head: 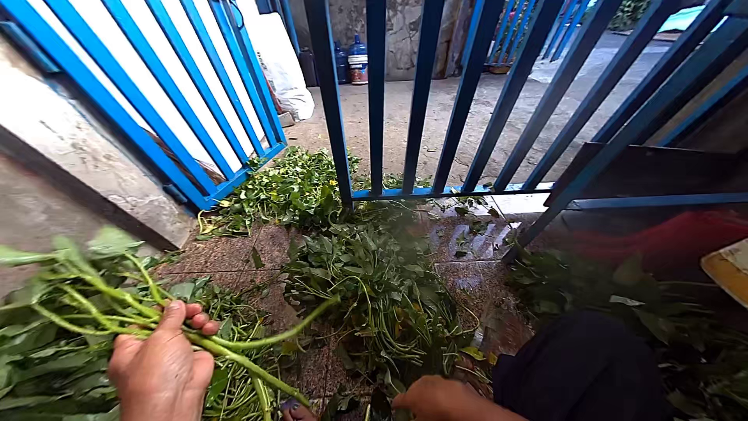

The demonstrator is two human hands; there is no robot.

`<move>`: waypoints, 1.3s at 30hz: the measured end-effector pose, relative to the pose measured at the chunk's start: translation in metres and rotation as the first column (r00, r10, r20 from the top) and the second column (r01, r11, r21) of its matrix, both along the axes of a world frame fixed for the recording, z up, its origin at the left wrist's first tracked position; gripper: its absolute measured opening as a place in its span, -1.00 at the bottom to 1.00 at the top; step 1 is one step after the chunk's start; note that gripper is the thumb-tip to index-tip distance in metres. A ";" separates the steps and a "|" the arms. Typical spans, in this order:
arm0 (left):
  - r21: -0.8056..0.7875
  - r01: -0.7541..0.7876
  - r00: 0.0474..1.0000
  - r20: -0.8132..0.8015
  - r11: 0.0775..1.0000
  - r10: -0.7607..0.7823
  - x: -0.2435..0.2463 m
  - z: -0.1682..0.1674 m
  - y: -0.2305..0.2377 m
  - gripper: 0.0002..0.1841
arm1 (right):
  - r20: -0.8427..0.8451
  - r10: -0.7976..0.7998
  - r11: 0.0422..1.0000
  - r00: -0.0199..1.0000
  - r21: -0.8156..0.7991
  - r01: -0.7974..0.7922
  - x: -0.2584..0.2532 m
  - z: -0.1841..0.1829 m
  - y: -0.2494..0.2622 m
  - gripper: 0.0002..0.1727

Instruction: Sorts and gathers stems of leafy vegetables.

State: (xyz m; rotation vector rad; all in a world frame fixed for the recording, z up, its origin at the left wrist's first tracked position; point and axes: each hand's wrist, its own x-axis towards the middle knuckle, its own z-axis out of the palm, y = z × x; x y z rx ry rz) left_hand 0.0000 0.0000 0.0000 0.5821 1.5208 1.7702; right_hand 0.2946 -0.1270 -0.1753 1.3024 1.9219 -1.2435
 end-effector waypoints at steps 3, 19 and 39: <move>-0.016 0.014 0.998 0.069 1.000 -0.012 0.004 0.003 -0.001 -0.85 | -0.123 -0.480 0.871 0.869 0.055 0.489 0.058 0.003 0.041 -0.45; 0.005 0.377 0.900 0.234 0.926 -0.368 0.004 0.016 -0.011 -0.82 | -0.323 -0.503 -0.780 -0.802 -0.230 0.582 0.162 -0.127 0.098 -0.56; -0.134 0.482 0.849 0.315 0.866 -0.424 0.013 0.010 -0.019 -0.84 | -0.774 0.076 0.140 0.629 0.633 0.762 -0.032 0.035 0.053 -0.80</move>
